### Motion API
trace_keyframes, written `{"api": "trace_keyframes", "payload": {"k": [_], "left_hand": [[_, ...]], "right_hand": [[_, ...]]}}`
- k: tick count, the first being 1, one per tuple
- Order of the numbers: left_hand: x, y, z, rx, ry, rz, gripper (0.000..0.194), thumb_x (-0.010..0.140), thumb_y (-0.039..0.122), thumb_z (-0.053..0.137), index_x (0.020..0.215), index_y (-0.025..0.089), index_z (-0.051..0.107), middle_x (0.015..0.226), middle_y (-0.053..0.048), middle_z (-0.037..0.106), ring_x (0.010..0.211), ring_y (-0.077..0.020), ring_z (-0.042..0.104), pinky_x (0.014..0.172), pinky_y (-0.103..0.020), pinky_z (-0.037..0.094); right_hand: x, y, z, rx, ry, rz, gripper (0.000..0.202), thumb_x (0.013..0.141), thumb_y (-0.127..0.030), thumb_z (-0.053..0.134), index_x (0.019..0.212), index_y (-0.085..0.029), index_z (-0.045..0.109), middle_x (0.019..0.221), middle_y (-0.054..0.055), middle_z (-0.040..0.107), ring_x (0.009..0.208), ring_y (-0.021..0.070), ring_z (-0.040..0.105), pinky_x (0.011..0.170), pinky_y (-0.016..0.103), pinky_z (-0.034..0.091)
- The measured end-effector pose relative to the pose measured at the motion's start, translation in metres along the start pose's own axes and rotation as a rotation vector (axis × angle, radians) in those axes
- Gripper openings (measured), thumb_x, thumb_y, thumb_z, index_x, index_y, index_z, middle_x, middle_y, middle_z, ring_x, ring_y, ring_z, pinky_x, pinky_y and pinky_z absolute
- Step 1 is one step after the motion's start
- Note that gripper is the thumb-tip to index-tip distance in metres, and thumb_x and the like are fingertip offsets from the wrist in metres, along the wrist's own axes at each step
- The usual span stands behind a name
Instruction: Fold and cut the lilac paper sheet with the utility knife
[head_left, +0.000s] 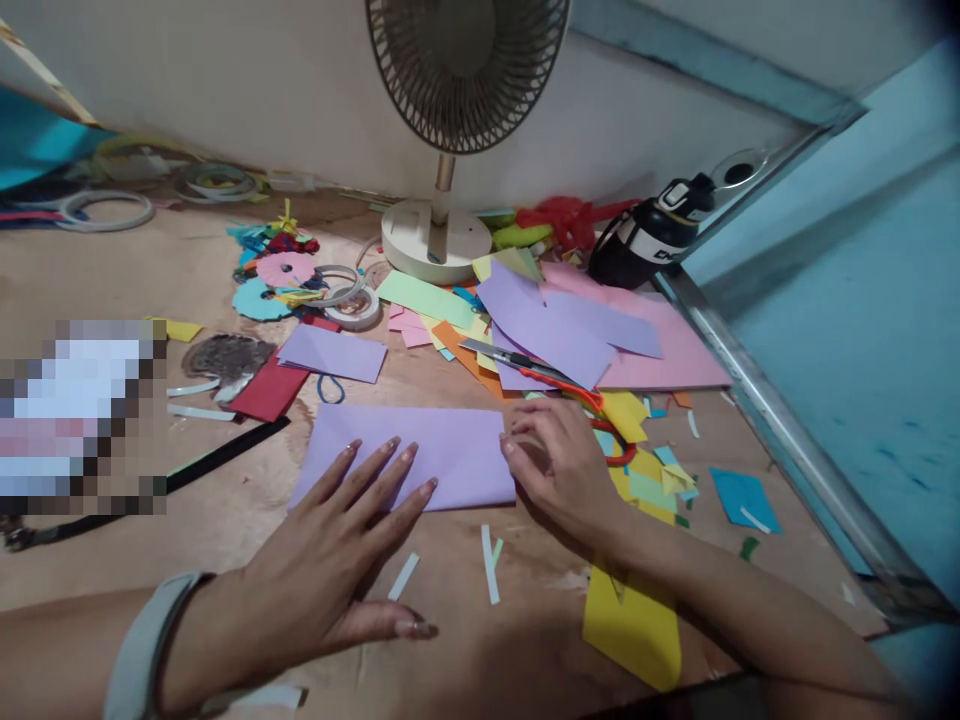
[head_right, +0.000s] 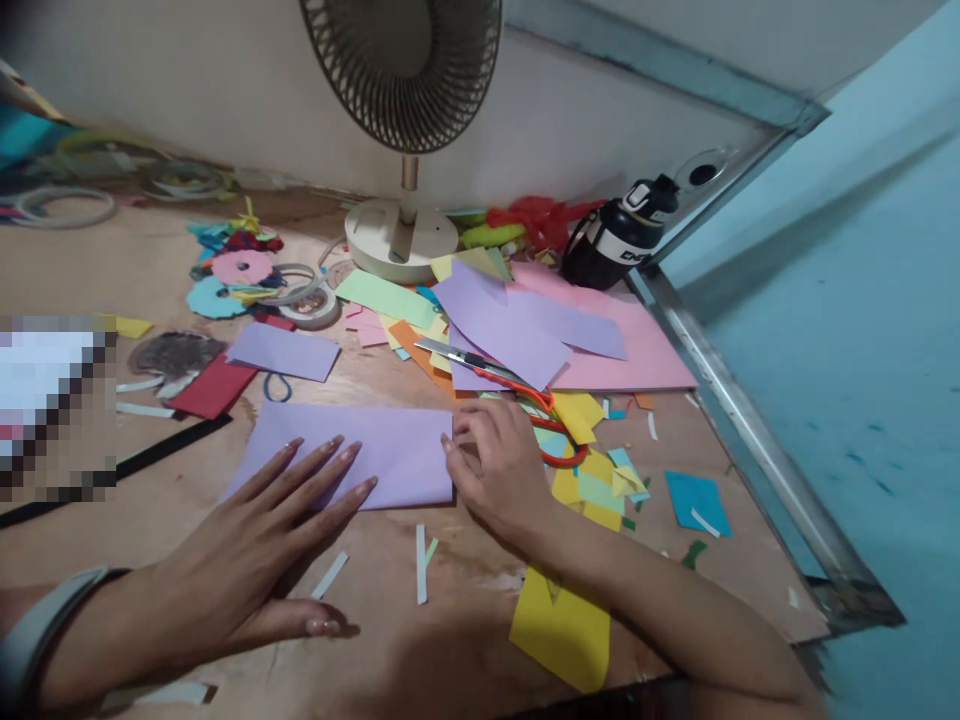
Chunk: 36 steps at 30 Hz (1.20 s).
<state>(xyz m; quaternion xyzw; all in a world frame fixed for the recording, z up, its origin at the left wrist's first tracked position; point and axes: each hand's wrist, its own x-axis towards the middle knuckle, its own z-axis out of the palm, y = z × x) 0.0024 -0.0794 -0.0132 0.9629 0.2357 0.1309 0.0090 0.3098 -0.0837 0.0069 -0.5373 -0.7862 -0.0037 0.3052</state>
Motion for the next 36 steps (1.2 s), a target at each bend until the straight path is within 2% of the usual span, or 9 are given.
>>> {"api": "trace_keyframes", "payload": {"k": [2,6,10,14,25,29,32,34,36], "left_hand": [[0.000,0.000,0.001,-0.001,0.001,0.006,0.113,0.087,0.094,0.046,0.169,0.018,0.030,0.173,-0.022,0.028,0.161,-0.0425,0.025,0.132,-0.055,0.006],[-0.001,-0.001,0.003,-0.004,0.017,0.017,0.114,0.088,0.092,0.048,0.171,0.017,0.024,0.175,-0.021,0.022,0.162,-0.0422,0.021,0.132,-0.055,0.006],[-0.001,-0.004,0.003,0.008,0.008,0.035,0.113,0.089,0.091,0.048,0.172,0.019,0.022,0.176,-0.019,0.020,0.162,-0.0409,0.020,0.132,-0.054,0.005],[-0.002,-0.008,0.004,0.015,-0.037,0.045,0.114,0.087,0.094,0.047,0.172,0.021,0.024,0.176,-0.018,0.023,0.162,-0.0409,0.023,0.132,-0.053,0.005],[-0.025,-0.034,-0.014,-0.079,-0.158,0.065,0.113,0.087,0.091,0.052,0.173,0.029,0.012,0.175,-0.011,0.027,0.160,-0.0371,0.031,0.133,-0.052,0.011],[-0.045,-0.043,-0.022,0.000,-0.133,0.076,0.114,0.086,0.088,0.057,0.173,0.027,0.016,0.174,-0.012,0.027,0.160,-0.0375,0.032,0.134,-0.050,0.004],[-0.053,-0.045,-0.020,0.051,-0.100,0.058,0.112,0.086,0.089,0.058,0.173,0.029,0.018,0.175,-0.011,0.027,0.160,-0.0387,0.030,0.134,-0.052,0.003],[-0.054,-0.045,-0.017,0.055,-0.090,0.056,0.113,0.085,0.090,0.058,0.172,0.030,0.018,0.174,-0.010,0.028,0.160,-0.0395,0.030,0.134,-0.053,0.004],[-0.054,-0.045,-0.015,0.040,-0.085,0.049,0.113,0.084,0.089,0.059,0.172,0.030,0.019,0.174,-0.010,0.029,0.160,-0.0401,0.030,0.134,-0.054,0.006]], "right_hand": [[-0.002,-0.014,-0.005,-0.055,0.016,-0.155,0.019,0.101,-0.025,0.060,0.118,-0.017,0.064,0.129,0.019,0.070,0.124,0.0319,0.063,0.102,0.050,0.050],[-0.014,-0.047,0.001,-0.084,-0.274,-0.433,0.064,0.108,-0.049,0.048,0.149,-0.001,0.051,0.161,0.027,0.049,0.157,0.0342,0.037,0.124,0.051,0.036],[-0.022,-0.060,0.012,-0.106,-0.602,-0.359,0.098,0.104,-0.074,0.038,0.158,0.007,0.039,0.168,0.030,0.035,0.163,0.0352,0.022,0.132,0.053,0.022],[-0.025,-0.053,0.009,-0.049,-0.737,-0.248,0.110,0.096,-0.084,0.043,0.165,0.001,0.031,0.172,0.028,0.023,0.166,0.0350,0.012,0.134,0.057,0.012],[-0.053,-0.019,-0.016,0.004,-0.695,-0.161,0.122,0.087,-0.091,0.051,0.167,-0.002,0.026,0.171,0.031,0.023,0.164,0.0396,0.016,0.131,0.067,0.005],[-0.056,-0.010,-0.020,0.075,-0.605,-0.110,0.104,0.094,-0.081,0.054,0.166,-0.008,0.033,0.171,0.028,0.031,0.163,0.0383,0.023,0.131,0.069,0.011],[-0.042,-0.003,-0.016,0.221,-0.378,0.179,0.073,0.103,-0.059,0.056,0.158,-0.013,0.046,0.160,0.025,0.051,0.148,0.0355,0.049,0.121,0.062,0.040],[-0.025,0.002,-0.009,0.366,-0.249,0.445,0.061,0.101,-0.046,0.060,0.153,-0.015,0.050,0.147,0.023,0.061,0.122,0.0302,0.068,0.101,0.052,0.057],[-0.007,0.005,-0.003,0.508,-0.241,0.595,0.060,0.094,-0.039,0.069,0.148,-0.017,0.053,0.145,0.020,0.062,0.101,0.0240,0.072,0.086,0.044,0.061]]}}
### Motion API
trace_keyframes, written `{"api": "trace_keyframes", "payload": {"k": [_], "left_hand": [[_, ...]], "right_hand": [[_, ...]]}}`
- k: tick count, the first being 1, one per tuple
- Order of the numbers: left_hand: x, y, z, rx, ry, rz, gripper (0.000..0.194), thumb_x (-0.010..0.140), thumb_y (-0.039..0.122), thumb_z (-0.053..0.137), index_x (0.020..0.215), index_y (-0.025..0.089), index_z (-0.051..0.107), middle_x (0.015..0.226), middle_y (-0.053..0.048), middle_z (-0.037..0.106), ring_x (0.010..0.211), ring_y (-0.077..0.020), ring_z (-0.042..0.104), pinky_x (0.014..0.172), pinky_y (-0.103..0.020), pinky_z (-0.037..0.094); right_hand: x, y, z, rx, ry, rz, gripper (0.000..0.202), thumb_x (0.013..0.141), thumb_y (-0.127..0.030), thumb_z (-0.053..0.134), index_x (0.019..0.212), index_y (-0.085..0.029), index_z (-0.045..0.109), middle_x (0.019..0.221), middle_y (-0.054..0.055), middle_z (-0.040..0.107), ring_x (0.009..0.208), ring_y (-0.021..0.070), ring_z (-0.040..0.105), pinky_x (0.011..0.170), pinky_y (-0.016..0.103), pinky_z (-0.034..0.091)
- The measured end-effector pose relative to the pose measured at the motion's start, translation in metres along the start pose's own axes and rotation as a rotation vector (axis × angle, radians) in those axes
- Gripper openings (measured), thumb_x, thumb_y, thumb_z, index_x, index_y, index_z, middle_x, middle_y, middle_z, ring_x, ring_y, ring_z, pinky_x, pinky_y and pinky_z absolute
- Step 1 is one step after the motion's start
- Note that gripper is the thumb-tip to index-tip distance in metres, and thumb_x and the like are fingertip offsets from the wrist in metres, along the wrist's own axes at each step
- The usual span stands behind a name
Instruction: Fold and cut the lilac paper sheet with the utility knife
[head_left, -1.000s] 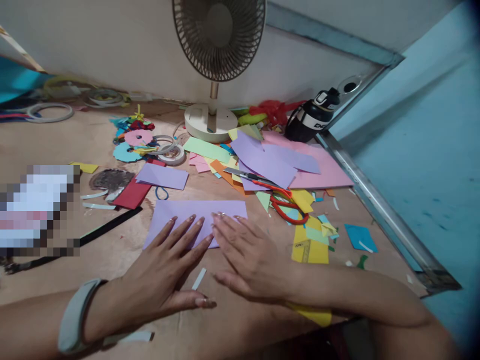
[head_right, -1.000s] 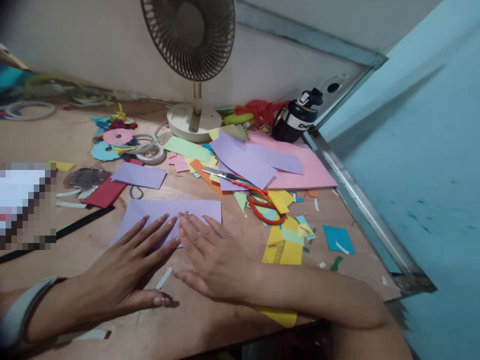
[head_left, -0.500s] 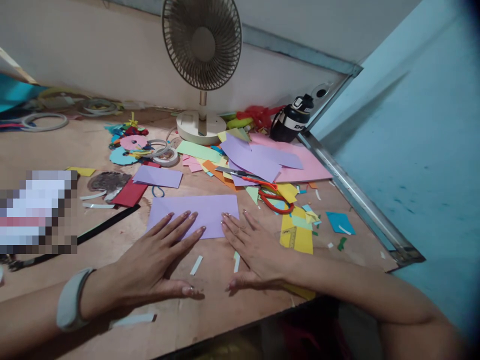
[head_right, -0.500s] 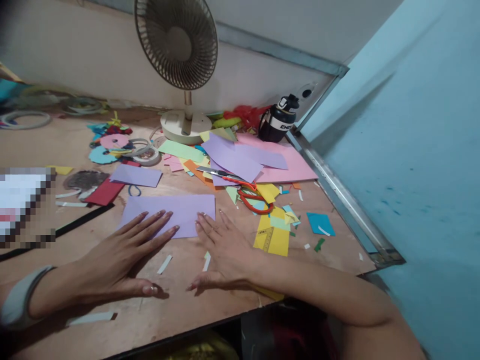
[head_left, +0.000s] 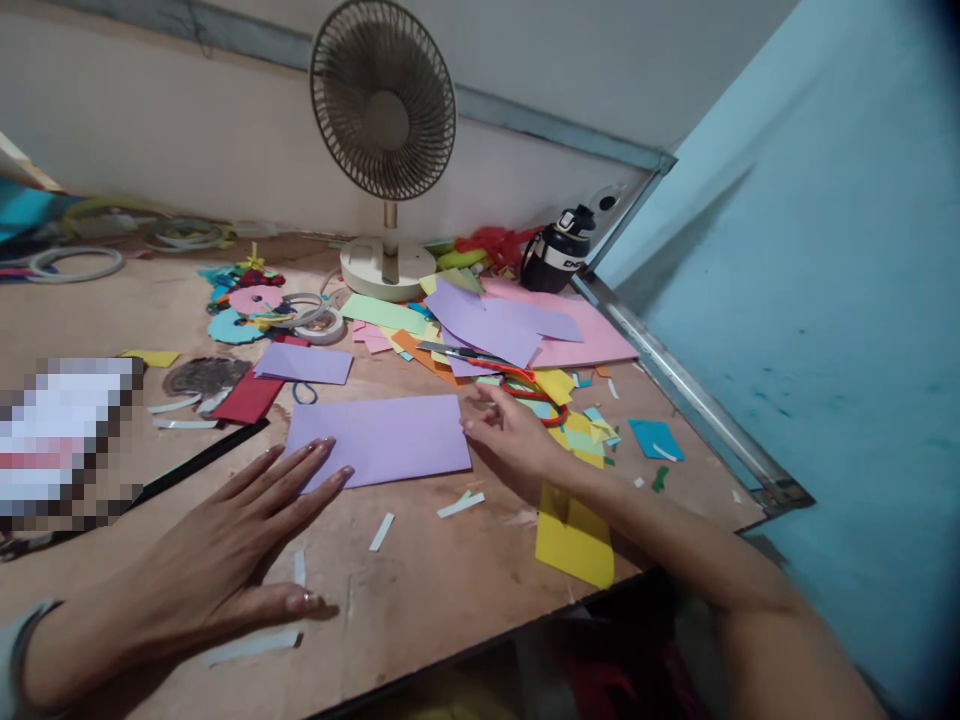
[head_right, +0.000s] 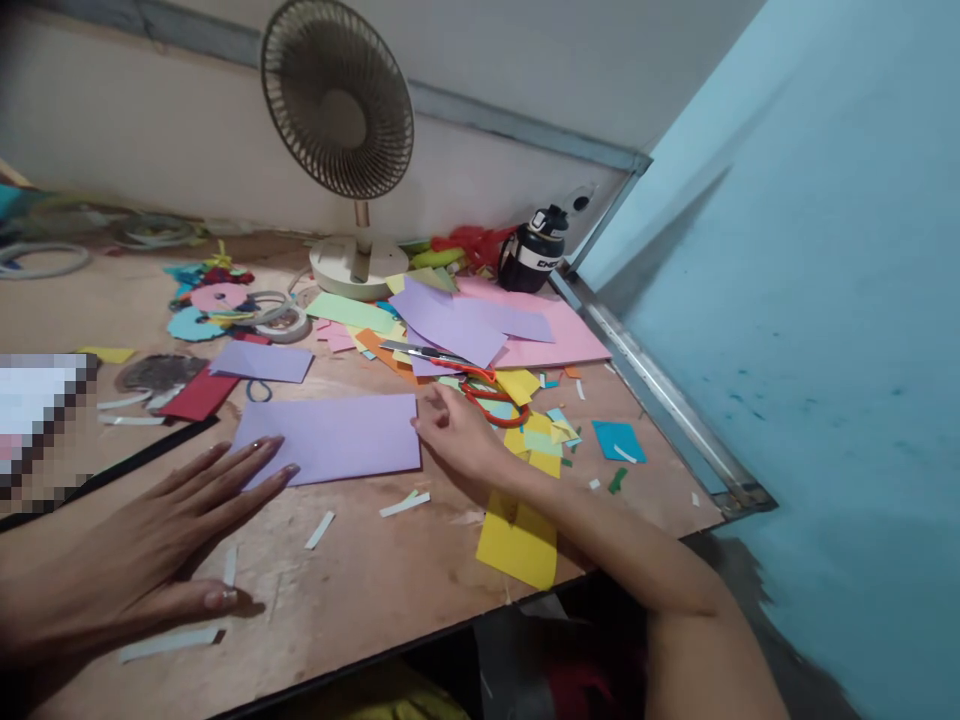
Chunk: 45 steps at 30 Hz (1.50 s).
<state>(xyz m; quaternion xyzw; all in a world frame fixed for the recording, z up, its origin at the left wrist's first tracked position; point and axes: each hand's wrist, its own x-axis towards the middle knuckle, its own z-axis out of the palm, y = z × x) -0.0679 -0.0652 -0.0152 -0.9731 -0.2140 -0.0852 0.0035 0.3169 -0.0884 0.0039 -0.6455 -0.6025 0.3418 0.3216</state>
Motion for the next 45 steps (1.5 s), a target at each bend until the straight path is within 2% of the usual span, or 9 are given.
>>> {"api": "trace_keyframes", "payload": {"k": [5,12,15,22,26,30,34,39,45], "left_hand": [[0.001,0.001,-0.002,0.003,0.024,0.026,0.111,0.086,0.087,0.059,0.172,0.028,0.020,0.173,-0.011,0.032,0.161,-0.0386,0.028,0.134,-0.053,0.004],[0.004,0.005,-0.003,0.068,0.083,0.021,0.109,0.086,0.088,0.057,0.171,0.026,0.027,0.173,-0.012,0.032,0.160,-0.0379,0.030,0.134,-0.048,-0.001],[0.003,0.008,-0.001,0.103,0.097,0.025,0.114,0.085,0.089,0.059,0.171,0.022,0.026,0.173,-0.015,0.030,0.160,-0.0388,0.030,0.134,-0.046,-0.002],[0.031,0.003,-0.018,-0.039,0.119,-0.182,0.089,0.101,0.069,0.055,0.172,0.034,0.016,0.179,-0.003,0.019,0.159,-0.0390,0.033,0.132,-0.053,0.021],[0.084,-0.019,-0.041,-0.189,0.182,-0.281,0.097,0.097,0.078,0.053,0.170,0.019,0.026,0.175,-0.012,0.029,0.158,-0.0399,0.033,0.127,-0.054,0.033],[0.125,-0.040,-0.057,-0.500,-0.123,-0.311,0.066,0.092,0.073,0.063,0.128,0.018,0.075,0.118,-0.011,0.079,0.102,-0.0295,0.074,0.083,-0.035,0.058],[0.135,-0.043,-0.058,-0.801,-0.316,-0.409,0.054,0.088,0.068,0.069,0.076,0.016,0.074,0.064,-0.002,0.067,0.055,-0.0145,0.057,0.047,-0.023,0.035],[0.134,-0.036,-0.053,-0.907,-0.291,-0.455,0.045,0.082,0.062,0.077,0.088,0.017,0.077,0.077,-0.005,0.074,0.066,-0.0186,0.063,0.053,-0.024,0.042],[0.135,-0.031,-0.052,-0.818,-0.251,-0.455,0.050,0.082,0.061,0.078,0.107,0.018,0.078,0.077,-0.005,0.072,0.067,-0.0190,0.061,0.053,-0.024,0.038]], "right_hand": [[0.025,-0.015,0.007,0.404,-0.074,0.187,0.059,0.084,-0.029,0.078,0.138,-0.022,0.055,0.130,0.012,0.065,0.082,0.0163,0.069,0.062,0.029,0.057],[0.020,-0.018,0.011,0.650,-0.021,0.281,0.079,0.075,-0.026,0.088,0.144,-0.029,0.051,0.124,0.006,0.065,0.083,0.0155,0.069,0.064,0.027,0.057],[0.019,-0.016,0.010,0.697,-0.105,0.261,0.063,0.073,-0.025,0.089,0.130,-0.024,0.062,0.110,0.004,0.070,0.086,0.0167,0.069,0.070,0.029,0.057],[0.012,-0.018,0.013,0.408,-0.150,-0.037,0.023,0.086,-0.043,0.080,0.097,-0.023,0.076,0.096,0.005,0.074,0.093,0.0230,0.068,0.081,0.039,0.057],[0.005,-0.024,0.016,0.260,-0.053,-0.235,0.021,0.089,-0.045,0.076,0.093,-0.024,0.077,0.098,0.004,0.073,0.093,0.0218,0.067,0.086,0.039,0.055],[0.001,-0.029,0.019,0.246,-0.003,-0.276,0.020,0.090,-0.045,0.076,0.089,-0.025,0.076,0.099,0.004,0.073,0.098,0.0220,0.066,0.090,0.039,0.053],[0.002,-0.029,0.024,0.378,-0.085,-0.153,0.033,0.094,-0.057,0.070,0.091,-0.024,0.074,0.095,0.004,0.069,0.089,0.0202,0.063,0.080,0.035,0.054],[0.002,-0.024,0.033,0.455,-0.161,-0.061,0.044,0.091,-0.065,0.072,0.084,-0.022,0.069,0.084,0.001,0.061,0.076,0.0170,0.054,0.065,0.029,0.046],[0.001,-0.021,0.037,0.582,-0.200,-0.031,0.041,0.088,-0.063,0.076,0.090,-0.022,0.070,0.094,0.003,0.066,0.085,0.0192,0.060,0.074,0.032,0.051]]}}
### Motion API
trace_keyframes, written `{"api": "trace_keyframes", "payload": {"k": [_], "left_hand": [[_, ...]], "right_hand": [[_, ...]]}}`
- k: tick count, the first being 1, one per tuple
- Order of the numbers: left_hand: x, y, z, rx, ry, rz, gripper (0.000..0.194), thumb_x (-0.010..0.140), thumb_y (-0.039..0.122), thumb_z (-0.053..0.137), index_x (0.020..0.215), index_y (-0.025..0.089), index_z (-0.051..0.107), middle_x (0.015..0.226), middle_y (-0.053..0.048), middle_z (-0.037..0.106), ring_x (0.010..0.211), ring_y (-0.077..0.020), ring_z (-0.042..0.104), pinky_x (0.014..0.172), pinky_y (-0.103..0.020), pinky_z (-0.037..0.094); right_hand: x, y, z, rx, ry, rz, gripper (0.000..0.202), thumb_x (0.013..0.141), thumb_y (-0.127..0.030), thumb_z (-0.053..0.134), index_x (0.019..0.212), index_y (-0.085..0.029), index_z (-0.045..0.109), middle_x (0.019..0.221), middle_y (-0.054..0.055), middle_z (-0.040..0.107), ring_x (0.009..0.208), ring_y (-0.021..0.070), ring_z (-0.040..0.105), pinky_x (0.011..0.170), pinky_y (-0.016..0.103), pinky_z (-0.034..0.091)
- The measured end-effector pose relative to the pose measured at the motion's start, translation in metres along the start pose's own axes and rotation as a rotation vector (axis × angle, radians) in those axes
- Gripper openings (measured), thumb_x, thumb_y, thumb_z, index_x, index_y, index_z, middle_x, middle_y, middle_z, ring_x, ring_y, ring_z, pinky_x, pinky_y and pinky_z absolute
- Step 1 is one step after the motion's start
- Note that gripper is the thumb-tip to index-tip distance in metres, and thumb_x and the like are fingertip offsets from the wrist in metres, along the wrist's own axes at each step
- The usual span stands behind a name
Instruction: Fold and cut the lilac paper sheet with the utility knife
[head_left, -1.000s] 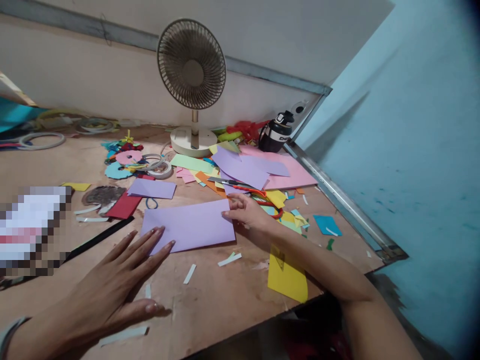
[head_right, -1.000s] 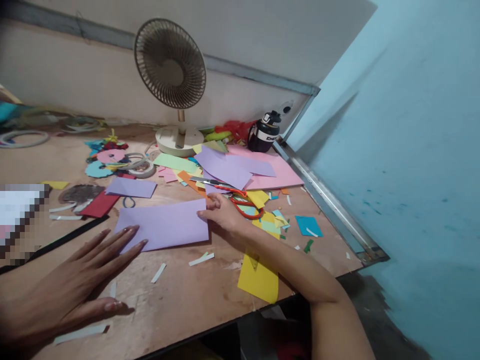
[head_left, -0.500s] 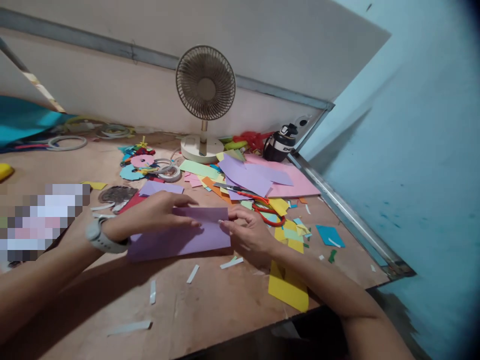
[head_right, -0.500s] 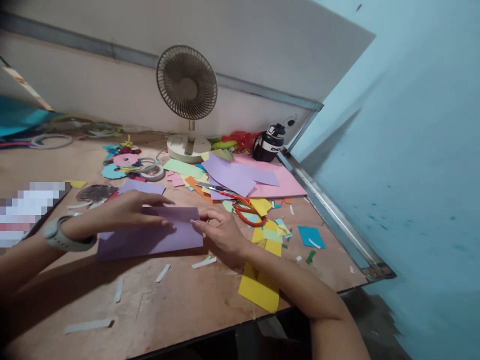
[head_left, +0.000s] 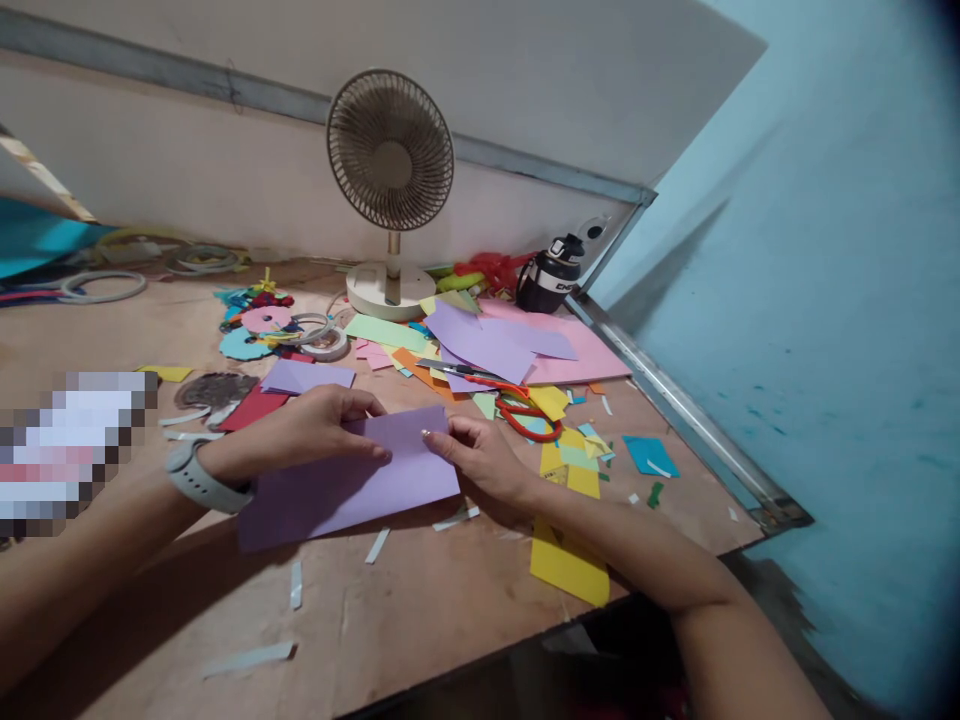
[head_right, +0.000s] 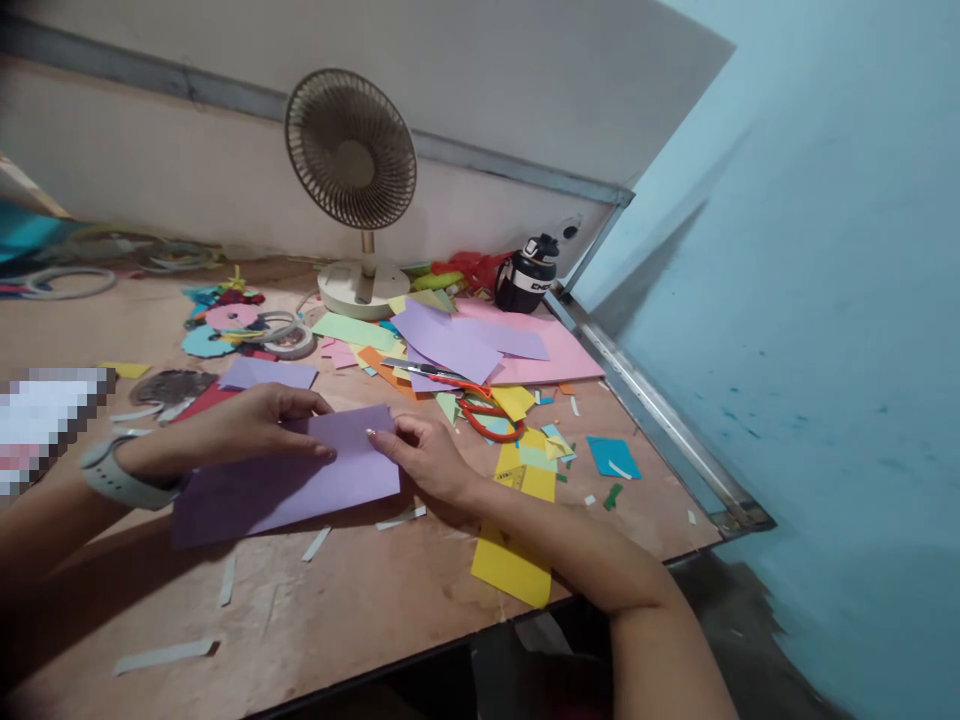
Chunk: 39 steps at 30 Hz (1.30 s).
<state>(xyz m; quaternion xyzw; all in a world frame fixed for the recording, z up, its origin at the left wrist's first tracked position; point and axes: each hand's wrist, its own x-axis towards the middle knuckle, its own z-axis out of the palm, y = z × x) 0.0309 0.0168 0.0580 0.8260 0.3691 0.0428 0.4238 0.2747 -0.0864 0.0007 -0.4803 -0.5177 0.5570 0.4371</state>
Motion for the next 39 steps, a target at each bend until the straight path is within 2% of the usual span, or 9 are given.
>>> {"api": "trace_keyframes", "payload": {"k": [4,9,16,23,28,31,34,36,39], "left_hand": [[0.001,0.000,0.000,0.001,-0.051,0.039,0.051,0.091,0.066,0.065,0.096,0.017,0.079,0.081,-0.005,0.071,0.069,-0.0175,0.058,0.057,-0.025,0.039],[0.002,-0.004,0.001,0.037,-0.040,0.010,0.058,0.090,0.070,0.059,0.079,0.016,0.073,0.070,-0.002,0.060,0.063,-0.0149,0.048,0.054,-0.024,0.034],[0.004,-0.004,0.003,-0.011,-0.046,0.030,0.053,0.090,0.068,0.061,0.078,0.017,0.073,0.069,-0.001,0.058,0.062,-0.0143,0.047,0.053,-0.024,0.034],[0.005,-0.005,0.003,-0.005,-0.051,0.028,0.050,0.090,0.066,0.061,0.088,0.019,0.077,0.077,-0.004,0.067,0.068,-0.0181,0.057,0.057,-0.025,0.040],[0.008,-0.004,0.006,0.087,-0.035,0.033,0.053,0.090,0.068,0.056,0.085,0.018,0.074,0.074,-0.003,0.066,0.067,-0.0178,0.056,0.057,-0.025,0.039],[0.013,-0.009,0.012,0.166,0.016,0.057,0.052,0.091,0.067,0.053,0.082,0.019,0.072,0.072,-0.003,0.065,0.065,-0.0179,0.055,0.058,-0.027,0.038],[0.019,-0.016,0.018,0.209,0.038,0.137,0.049,0.091,0.062,0.052,0.088,0.018,0.074,0.084,-0.006,0.070,0.073,-0.0198,0.060,0.065,-0.028,0.043],[0.024,-0.019,0.020,0.226,0.030,0.190,0.047,0.091,0.060,0.054,0.090,0.018,0.075,0.091,-0.008,0.071,0.077,-0.0202,0.062,0.070,-0.028,0.045],[0.031,-0.022,0.021,0.261,-0.001,0.178,0.047,0.091,0.058,0.051,0.088,0.017,0.074,0.086,-0.007,0.070,0.073,-0.0187,0.059,0.069,-0.028,0.043]], "right_hand": [[0.000,0.002,0.000,0.008,-0.016,-0.003,0.041,0.089,-0.063,0.076,0.096,-0.023,0.072,0.095,0.002,0.066,0.084,0.0182,0.059,0.071,0.030,0.049],[0.000,0.004,0.000,0.016,-0.017,-0.036,0.042,0.090,-0.062,0.076,0.102,-0.021,0.073,0.095,0.003,0.065,0.082,0.0168,0.055,0.066,0.028,0.046],[0.001,0.003,-0.003,0.010,-0.016,-0.021,0.041,0.089,-0.061,0.076,0.098,-0.022,0.073,0.096,0.003,0.067,0.083,0.0173,0.057,0.068,0.029,0.048],[0.002,0.003,-0.002,0.013,0.001,-0.018,0.043,0.087,-0.064,0.076,0.095,-0.022,0.072,0.093,0.003,0.067,0.079,0.0166,0.057,0.065,0.028,0.047],[0.003,0.003,-0.004,-0.186,0.030,-0.078,0.039,0.095,-0.058,0.068,0.090,-0.020,0.070,0.086,0.002,0.065,0.076,0.0162,0.056,0.065,0.029,0.046],[0.000,0.001,-0.010,-0.538,0.128,-0.232,0.026,0.100,-0.044,0.062,0.095,-0.020,0.070,0.091,0.005,0.069,0.085,0.0204,0.061,0.075,0.033,0.051],[-0.001,-0.002,-0.016,-0.872,0.230,-0.533,0.018,0.101,-0.031,0.060,0.110,-0.020,0.072,0.109,0.011,0.073,0.104,0.0265,0.064,0.091,0.043,0.053],[0.001,-0.002,-0.019,-0.974,0.138,-0.679,0.020,0.104,-0.027,0.057,0.115,-0.021,0.073,0.114,0.013,0.074,0.108,0.0267,0.065,0.095,0.045,0.054],[0.007,0.003,-0.020,-1.033,-0.032,-0.779,0.023,0.107,-0.027,0.056,0.120,-0.022,0.075,0.120,0.011,0.076,0.110,0.0247,0.068,0.096,0.044,0.056]]}}
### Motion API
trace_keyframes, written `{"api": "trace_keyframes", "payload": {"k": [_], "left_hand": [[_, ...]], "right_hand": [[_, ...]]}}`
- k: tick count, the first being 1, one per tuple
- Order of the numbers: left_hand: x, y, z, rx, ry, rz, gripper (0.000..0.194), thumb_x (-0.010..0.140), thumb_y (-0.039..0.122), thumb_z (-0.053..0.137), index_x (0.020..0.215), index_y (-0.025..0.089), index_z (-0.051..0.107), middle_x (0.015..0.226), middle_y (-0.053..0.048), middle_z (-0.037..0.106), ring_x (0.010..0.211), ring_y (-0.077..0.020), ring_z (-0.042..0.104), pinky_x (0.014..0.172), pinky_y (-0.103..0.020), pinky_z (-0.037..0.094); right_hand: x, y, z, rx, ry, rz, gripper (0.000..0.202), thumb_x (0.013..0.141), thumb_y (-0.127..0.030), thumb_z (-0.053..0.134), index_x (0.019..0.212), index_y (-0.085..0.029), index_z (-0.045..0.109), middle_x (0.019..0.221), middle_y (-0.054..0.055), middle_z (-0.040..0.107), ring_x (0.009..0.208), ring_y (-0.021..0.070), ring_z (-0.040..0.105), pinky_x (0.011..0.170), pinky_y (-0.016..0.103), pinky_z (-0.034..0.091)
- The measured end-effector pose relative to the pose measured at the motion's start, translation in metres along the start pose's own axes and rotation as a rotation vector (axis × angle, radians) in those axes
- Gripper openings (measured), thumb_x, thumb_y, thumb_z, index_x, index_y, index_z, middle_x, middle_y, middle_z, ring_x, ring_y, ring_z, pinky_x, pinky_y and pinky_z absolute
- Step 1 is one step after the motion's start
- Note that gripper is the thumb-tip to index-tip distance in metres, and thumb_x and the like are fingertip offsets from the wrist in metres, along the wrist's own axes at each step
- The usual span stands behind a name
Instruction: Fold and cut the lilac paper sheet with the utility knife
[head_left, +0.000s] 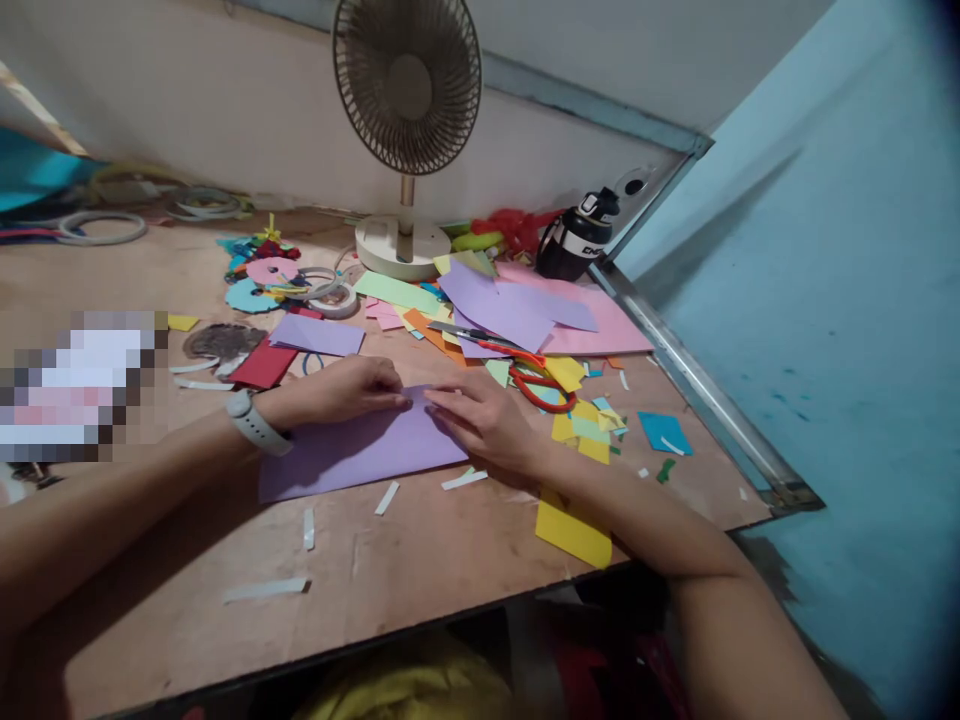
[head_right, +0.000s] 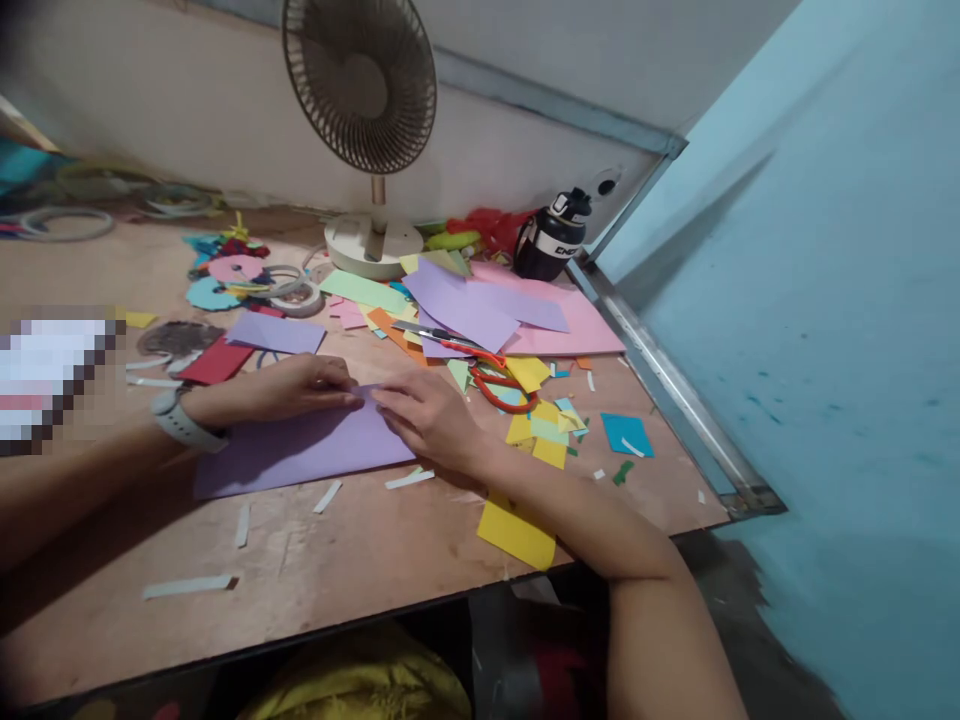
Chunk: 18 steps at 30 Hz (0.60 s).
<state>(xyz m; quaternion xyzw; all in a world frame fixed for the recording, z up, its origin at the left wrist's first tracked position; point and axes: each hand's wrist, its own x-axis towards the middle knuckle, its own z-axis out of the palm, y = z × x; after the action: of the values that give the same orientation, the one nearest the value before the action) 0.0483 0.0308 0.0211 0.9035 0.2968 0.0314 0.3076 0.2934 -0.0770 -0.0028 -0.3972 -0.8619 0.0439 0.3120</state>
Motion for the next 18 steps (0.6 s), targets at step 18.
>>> {"api": "trace_keyframes", "payload": {"k": [18], "left_hand": [[-0.010,0.016,-0.001,0.341,0.130,-0.007,0.030,0.101,0.037,0.051,0.111,0.017,0.072,0.105,-0.009,0.073,0.097,-0.0251,0.064,0.102,-0.042,0.040]], "right_hand": [[-0.003,0.010,0.010,0.045,-0.161,-0.067,0.032,0.109,-0.037,0.054,0.120,-0.020,0.079,0.126,0.014,0.074,0.114,0.0273,0.067,0.100,0.049,0.056]]}}
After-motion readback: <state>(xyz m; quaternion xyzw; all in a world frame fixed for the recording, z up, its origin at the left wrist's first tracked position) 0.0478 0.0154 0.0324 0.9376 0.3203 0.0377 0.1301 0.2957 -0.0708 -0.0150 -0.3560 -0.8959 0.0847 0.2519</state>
